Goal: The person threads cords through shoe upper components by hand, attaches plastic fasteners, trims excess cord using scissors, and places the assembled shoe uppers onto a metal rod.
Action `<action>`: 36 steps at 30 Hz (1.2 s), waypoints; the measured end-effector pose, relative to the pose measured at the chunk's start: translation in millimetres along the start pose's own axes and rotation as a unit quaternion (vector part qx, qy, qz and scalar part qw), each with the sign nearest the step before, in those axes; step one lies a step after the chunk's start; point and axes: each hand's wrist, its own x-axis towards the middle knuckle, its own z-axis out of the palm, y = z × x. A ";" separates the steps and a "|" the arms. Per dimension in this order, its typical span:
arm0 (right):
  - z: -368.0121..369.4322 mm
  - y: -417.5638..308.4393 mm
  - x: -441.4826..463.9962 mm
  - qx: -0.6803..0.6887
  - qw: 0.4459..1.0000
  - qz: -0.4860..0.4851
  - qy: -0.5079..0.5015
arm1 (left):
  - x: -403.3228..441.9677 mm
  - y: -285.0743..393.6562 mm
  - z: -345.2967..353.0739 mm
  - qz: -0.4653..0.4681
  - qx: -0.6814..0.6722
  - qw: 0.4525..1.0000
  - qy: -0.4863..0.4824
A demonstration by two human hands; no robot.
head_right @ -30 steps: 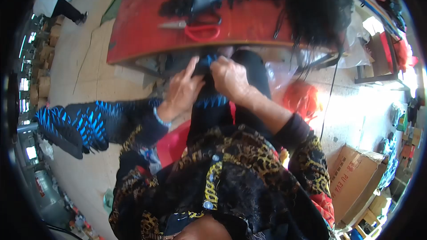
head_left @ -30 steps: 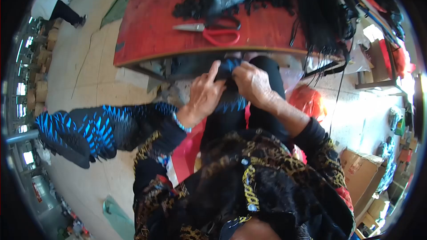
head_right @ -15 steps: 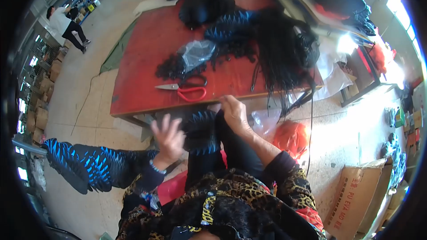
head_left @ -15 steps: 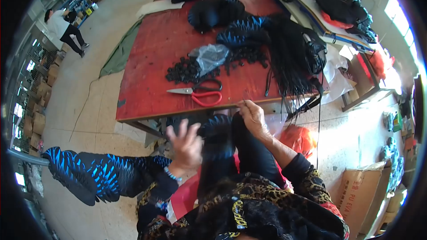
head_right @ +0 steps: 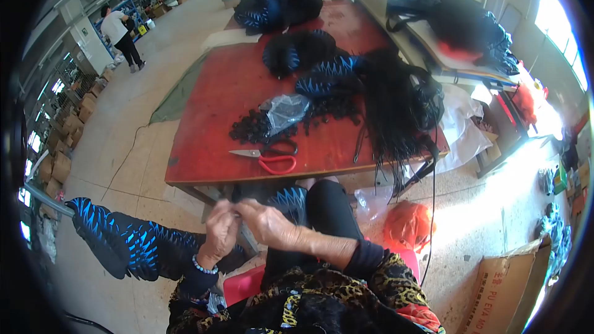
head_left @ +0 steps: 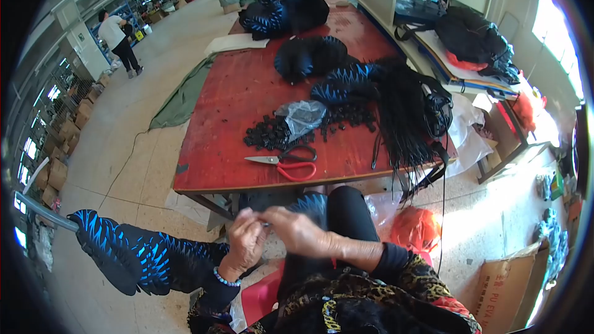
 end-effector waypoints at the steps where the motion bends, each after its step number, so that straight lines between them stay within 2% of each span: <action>1: -1.0 0.1 -1.3 -0.004 1.000 -0.008 0.000 | -0.3 -1.6 0.5 0.002 -0.006 1.000 -0.022; 3: -5.5 -0.1 -13.5 -0.092 0.996 0.004 -0.022 | -8.6 0.2 1.6 -0.010 -0.023 0.997 -0.075; 5: -10.5 3.0 -21.2 -0.080 0.996 -0.016 -0.024 | -4.1 6.4 7.4 -0.011 -0.056 0.996 -0.072; 8: -28.4 12.5 -41.6 -0.047 0.996 0.028 -0.066 | -10.2 15.5 22.9 -0.154 -0.202 0.960 -0.114; 9: -35.3 18.2 -48.0 -0.041 0.997 -0.003 -0.065 | -9.9 14.8 29.8 -0.155 -0.215 0.956 -0.127; 10: -34.2 27.8 -64.5 0.025 0.992 0.106 -0.058 | -15.7 13.6 37.2 -0.162 -0.230 0.949 -0.143; 12: -35.0 44.2 -91.5 0.094 0.963 0.245 -0.062 | -31.1 4.3 57.6 -0.096 -0.163 0.970 -0.150; 13: -34.1 45.9 -98.2 0.105 0.959 0.261 -0.037 | -32.2 5.8 62.5 -0.068 -0.143 0.979 -0.128; 16: -23.0 51.0 -112.1 0.101 0.946 0.307 -0.019 | -27.5 5.7 61.2 -0.127 -0.158 0.966 -0.159; 18: -18.3 52.1 -111.8 0.079 0.945 0.318 0.011 | -22.9 0.9 57.9 -0.236 -0.200 0.930 -0.201; 19: -16.6 49.5 -111.0 0.081 0.943 0.322 0.012 | -21.6 -1.6 58.0 -0.237 -0.201 0.928 -0.204; 23: -13.1 35.2 -103.6 0.069 0.937 0.344 0.004 | -18.6 -7.1 59.8 -0.346 -0.301 0.858 -0.233; 28: -8.2 36.0 -96.7 0.028 0.926 0.375 -0.025 | -10.8 -3.9 61.9 -0.339 -0.271 0.863 -0.258; 36: 5.0 33.4 -84.3 -0.062 0.930 0.363 -0.026 | -9.8 -8.4 71.9 -0.301 -0.258 0.869 -0.297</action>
